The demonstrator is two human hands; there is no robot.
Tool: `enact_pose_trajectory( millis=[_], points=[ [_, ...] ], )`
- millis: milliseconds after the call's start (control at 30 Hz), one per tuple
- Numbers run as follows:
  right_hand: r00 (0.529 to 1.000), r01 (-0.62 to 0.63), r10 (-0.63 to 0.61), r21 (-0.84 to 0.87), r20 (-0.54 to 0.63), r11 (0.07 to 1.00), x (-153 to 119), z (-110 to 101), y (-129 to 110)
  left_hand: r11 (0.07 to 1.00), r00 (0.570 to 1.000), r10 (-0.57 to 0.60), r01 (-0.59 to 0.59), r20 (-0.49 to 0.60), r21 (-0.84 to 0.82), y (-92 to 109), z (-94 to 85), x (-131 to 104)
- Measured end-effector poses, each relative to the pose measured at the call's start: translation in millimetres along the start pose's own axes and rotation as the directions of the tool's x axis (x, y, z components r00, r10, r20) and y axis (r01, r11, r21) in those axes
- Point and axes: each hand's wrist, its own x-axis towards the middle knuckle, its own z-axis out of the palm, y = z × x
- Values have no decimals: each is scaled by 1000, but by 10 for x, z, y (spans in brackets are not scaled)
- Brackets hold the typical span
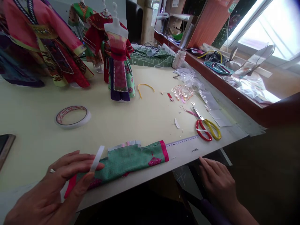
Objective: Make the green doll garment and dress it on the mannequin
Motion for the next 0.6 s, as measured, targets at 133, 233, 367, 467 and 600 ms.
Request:
enact_pose_trajectory(
  millis=[133, 233, 367, 467, 600],
  points=[
    [998, 56, -45, 259, -48, 964, -54, -79, -214, 979, 986, -90, 114, 139, -168, 341, 91, 0],
    [998, 27, -1, 441, -58, 897, 81, -124, -484, 929, 953, -65, 167, 297, -331, 657, 165, 30],
    [998, -1, 37, 662, -40, 749, 455, -237, -890, 850, 913, -98, 284, 396, -443, 816, 264, 59],
    [995, -93, 91, 818, 50, 568, 727, -323, -1145, 828, 886, -120, 338, 448, -448, 821, 301, 62],
    [966, -258, 81, 928, 245, 268, 943, -333, -1351, 804, 868, -126, 373, 481, -462, 839, 325, 74]
  ],
)
